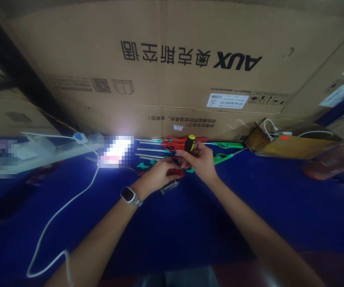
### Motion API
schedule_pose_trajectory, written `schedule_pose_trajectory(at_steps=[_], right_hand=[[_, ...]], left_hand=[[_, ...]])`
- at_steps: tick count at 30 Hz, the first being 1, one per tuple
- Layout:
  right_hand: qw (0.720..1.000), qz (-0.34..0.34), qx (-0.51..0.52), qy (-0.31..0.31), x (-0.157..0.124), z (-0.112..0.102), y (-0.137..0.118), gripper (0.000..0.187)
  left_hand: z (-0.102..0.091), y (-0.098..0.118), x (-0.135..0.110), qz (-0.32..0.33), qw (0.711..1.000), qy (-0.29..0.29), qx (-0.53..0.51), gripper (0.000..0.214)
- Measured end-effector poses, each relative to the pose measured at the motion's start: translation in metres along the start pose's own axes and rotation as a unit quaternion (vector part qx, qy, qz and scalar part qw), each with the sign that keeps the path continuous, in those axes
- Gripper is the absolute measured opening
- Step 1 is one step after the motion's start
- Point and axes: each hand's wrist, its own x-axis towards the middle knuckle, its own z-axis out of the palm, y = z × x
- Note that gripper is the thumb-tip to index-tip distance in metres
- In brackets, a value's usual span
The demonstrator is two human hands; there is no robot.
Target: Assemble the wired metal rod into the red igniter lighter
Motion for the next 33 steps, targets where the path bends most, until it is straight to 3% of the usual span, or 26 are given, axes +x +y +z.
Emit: schedule_pose_trajectory(at_steps=[3,5,13,23,30,33], right_hand=[[0.995,0.003,-0.042,-0.095,-0.001,-0.010,-0.001,0.040],[0.991,0.001,-0.061,-0.117,-0.003,-0.014,0.002,0.040],[0.997,0.042,-0.052,-0.036,-0.013,-0.015,0.021,0.042],[0.993,0.030,-0.066,-0.094,-0.015,-0.021,0.014,0.041],[1.000,0.023,-0.010,0.002,-0.013,-0.008,0.020,0.044],[1.000,0.025,0.006,-0.010,-0.012,-0.011,0.022,0.043]], left_hand=[[0.000,0.001,0.000,0.006,1.000,-0.002,-0.005,0.018],[0.000,0.001,0.000,0.011,1.000,-0.002,-0.004,0.016],[0.000,-0.002,-0.002,0.003,1.000,0.000,0.021,0.019],[-0.001,0.001,-0.001,0.000,1.000,-0.006,0.017,0.015],[0.001,-0.001,-0.001,0.009,1.000,0.005,0.004,0.018],[0.001,-0.003,-0.002,0.004,1.000,0.003,0.011,0.018]])
